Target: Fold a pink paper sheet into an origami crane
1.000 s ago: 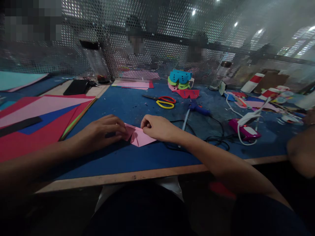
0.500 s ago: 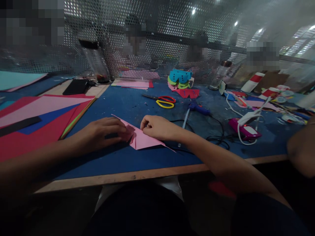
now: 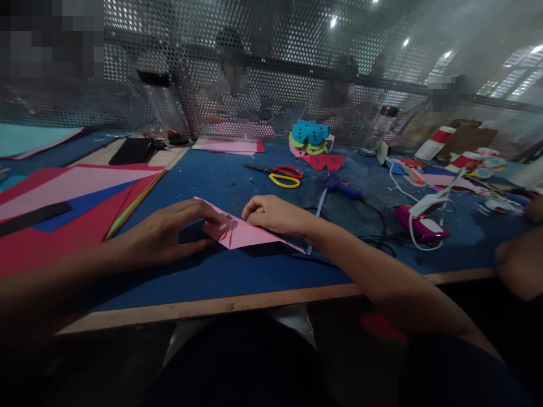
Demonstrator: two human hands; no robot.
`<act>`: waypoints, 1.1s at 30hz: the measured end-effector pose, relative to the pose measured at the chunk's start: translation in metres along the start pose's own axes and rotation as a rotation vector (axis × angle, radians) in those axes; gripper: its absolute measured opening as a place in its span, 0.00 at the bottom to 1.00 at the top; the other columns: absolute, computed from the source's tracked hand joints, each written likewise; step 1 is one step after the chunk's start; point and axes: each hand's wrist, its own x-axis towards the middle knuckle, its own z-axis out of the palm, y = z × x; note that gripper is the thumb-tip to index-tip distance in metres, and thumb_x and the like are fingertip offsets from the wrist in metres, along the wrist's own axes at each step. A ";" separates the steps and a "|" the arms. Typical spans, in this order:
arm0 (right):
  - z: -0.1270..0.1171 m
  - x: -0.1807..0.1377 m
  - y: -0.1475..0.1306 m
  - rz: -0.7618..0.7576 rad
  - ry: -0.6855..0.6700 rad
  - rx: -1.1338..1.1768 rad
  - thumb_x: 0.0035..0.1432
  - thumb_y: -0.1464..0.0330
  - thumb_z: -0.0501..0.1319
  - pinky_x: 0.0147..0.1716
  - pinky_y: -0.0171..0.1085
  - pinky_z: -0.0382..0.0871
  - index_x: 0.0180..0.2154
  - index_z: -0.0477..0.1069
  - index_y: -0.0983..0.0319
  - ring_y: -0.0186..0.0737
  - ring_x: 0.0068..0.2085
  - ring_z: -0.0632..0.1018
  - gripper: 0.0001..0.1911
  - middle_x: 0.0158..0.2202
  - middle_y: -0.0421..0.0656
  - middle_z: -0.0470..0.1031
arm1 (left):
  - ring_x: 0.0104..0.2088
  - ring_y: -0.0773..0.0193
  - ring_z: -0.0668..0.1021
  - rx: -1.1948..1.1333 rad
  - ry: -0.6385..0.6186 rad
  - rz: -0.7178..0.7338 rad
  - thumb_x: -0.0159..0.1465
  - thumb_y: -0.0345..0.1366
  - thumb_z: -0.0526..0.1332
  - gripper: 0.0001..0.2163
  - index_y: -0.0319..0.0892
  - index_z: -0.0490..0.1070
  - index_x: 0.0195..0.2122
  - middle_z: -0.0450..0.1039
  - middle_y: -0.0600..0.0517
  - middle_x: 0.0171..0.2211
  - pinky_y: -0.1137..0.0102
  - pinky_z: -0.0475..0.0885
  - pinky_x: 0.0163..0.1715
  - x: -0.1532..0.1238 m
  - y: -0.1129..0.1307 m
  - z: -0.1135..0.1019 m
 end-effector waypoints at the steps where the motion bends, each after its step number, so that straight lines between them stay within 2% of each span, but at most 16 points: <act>1: 0.000 0.000 0.000 0.003 0.004 0.013 0.53 0.72 0.61 0.26 0.33 0.58 0.38 0.72 0.63 0.32 0.26 0.67 0.08 0.25 0.36 0.69 | 0.49 0.55 0.77 0.011 0.014 0.006 0.66 0.35 0.62 0.16 0.42 0.71 0.55 0.76 0.44 0.50 0.62 0.72 0.50 0.000 0.000 0.000; 8: 0.002 0.000 -0.001 -0.004 -0.009 -0.037 0.53 0.73 0.60 0.26 0.33 0.58 0.39 0.72 0.63 0.31 0.26 0.67 0.09 0.26 0.36 0.70 | 0.44 0.57 0.77 0.144 0.110 0.103 0.69 0.35 0.62 0.05 0.43 0.76 0.42 0.75 0.45 0.45 0.64 0.71 0.45 0.000 -0.004 0.004; 11: 0.003 0.000 0.000 -0.045 -0.019 -0.126 0.54 0.74 0.59 0.26 0.33 0.58 0.39 0.71 0.63 0.32 0.27 0.69 0.09 0.28 0.38 0.73 | 0.43 0.57 0.77 0.227 0.093 0.117 0.70 0.35 0.60 0.06 0.43 0.77 0.40 0.76 0.46 0.41 0.63 0.70 0.45 -0.001 -0.004 0.005; 15: 0.005 -0.006 0.000 -0.109 -0.041 -0.313 0.57 0.74 0.58 0.29 0.34 0.60 0.40 0.74 0.62 0.34 0.30 0.73 0.09 0.31 0.39 0.77 | 0.38 0.59 0.77 0.289 0.011 0.152 0.73 0.33 0.56 0.10 0.42 0.77 0.43 0.76 0.48 0.36 0.65 0.69 0.41 -0.002 -0.001 0.005; 17: 0.007 -0.010 -0.001 -0.136 0.018 -0.400 0.60 0.72 0.58 0.31 0.34 0.61 0.40 0.75 0.61 0.35 0.32 0.74 0.09 0.32 0.39 0.77 | 0.37 0.60 0.77 0.306 0.003 0.170 0.73 0.33 0.55 0.11 0.41 0.77 0.43 0.76 0.48 0.35 0.65 0.69 0.40 -0.003 0.001 0.006; 19: 0.011 -0.012 -0.003 -0.191 0.135 -0.449 0.62 0.71 0.58 0.33 0.35 0.61 0.41 0.75 0.61 0.36 0.33 0.74 0.08 0.33 0.40 0.77 | 0.36 0.60 0.77 0.318 0.014 0.176 0.73 0.33 0.55 0.10 0.41 0.77 0.42 0.76 0.48 0.34 0.66 0.69 0.40 -0.003 0.002 0.007; 22: 0.018 -0.011 -0.002 -0.379 0.223 -0.463 0.64 0.72 0.60 0.39 0.35 0.64 0.43 0.75 0.62 0.36 0.38 0.74 0.07 0.38 0.42 0.77 | 0.36 0.59 0.77 0.311 0.017 0.174 0.73 0.32 0.55 0.10 0.41 0.77 0.42 0.76 0.48 0.35 0.65 0.69 0.39 -0.002 0.004 0.008; 24: 0.023 -0.008 0.000 -0.522 0.182 -0.465 0.66 0.72 0.60 0.44 0.36 0.66 0.43 0.75 0.62 0.37 0.42 0.75 0.06 0.41 0.44 0.76 | 0.36 0.60 0.78 0.295 0.017 0.171 0.73 0.32 0.55 0.10 0.41 0.76 0.41 0.76 0.48 0.35 0.66 0.70 0.39 -0.002 0.005 0.008; 26: 0.027 -0.004 0.004 -0.602 0.127 -0.479 0.67 0.73 0.60 0.47 0.37 0.66 0.42 0.75 0.63 0.39 0.45 0.75 0.06 0.42 0.45 0.76 | 0.36 0.60 0.78 0.283 0.018 0.169 0.73 0.34 0.56 0.09 0.41 0.76 0.41 0.76 0.48 0.35 0.66 0.69 0.39 -0.002 0.007 0.008; 33: 0.036 0.002 0.012 -0.590 0.081 -0.529 0.68 0.74 0.58 0.48 0.38 0.66 0.41 0.74 0.62 0.39 0.45 0.74 0.06 0.42 0.44 0.74 | 0.38 0.59 0.77 0.263 0.001 0.155 0.72 0.33 0.58 0.08 0.42 0.76 0.39 0.76 0.48 0.37 0.65 0.69 0.42 -0.002 0.008 0.005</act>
